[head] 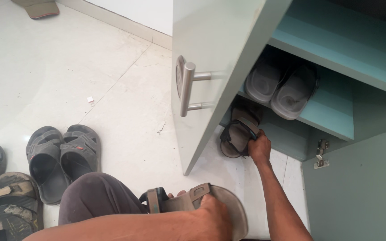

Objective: The person sits on the floor and organizes multiple pairs of shoes into a light green shoe cabinet. They pick up various sandals and shoes from the floor, place them on shelves inside the cabinet, and adjust their positions to fit neatly.

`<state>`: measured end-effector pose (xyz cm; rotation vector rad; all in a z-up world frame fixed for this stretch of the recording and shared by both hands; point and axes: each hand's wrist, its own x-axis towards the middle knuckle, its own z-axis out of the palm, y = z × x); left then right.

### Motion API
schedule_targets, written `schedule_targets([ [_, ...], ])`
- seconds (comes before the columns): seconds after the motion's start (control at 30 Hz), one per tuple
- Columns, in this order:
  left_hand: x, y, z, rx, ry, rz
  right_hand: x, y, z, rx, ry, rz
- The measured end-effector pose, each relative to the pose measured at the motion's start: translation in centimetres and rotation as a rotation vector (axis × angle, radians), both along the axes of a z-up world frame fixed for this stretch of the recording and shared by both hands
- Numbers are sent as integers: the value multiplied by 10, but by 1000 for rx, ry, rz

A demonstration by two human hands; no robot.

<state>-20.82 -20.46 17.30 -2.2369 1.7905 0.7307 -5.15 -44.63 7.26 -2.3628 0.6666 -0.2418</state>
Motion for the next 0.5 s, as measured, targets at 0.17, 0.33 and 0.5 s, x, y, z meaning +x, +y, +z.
schedule_targets([
  [0.17, 23, -29, 45, -179, 23, 73, -9, -10, 4, 10, 72, -25],
  [0.33, 74, -62, 87, -276, 9, 311, -22, -40, -1, -50, -83, 141],
  [0.5, 103, -83, 90, -130, -20, 481, -29, -67, -1, 182, -71, 57],
])
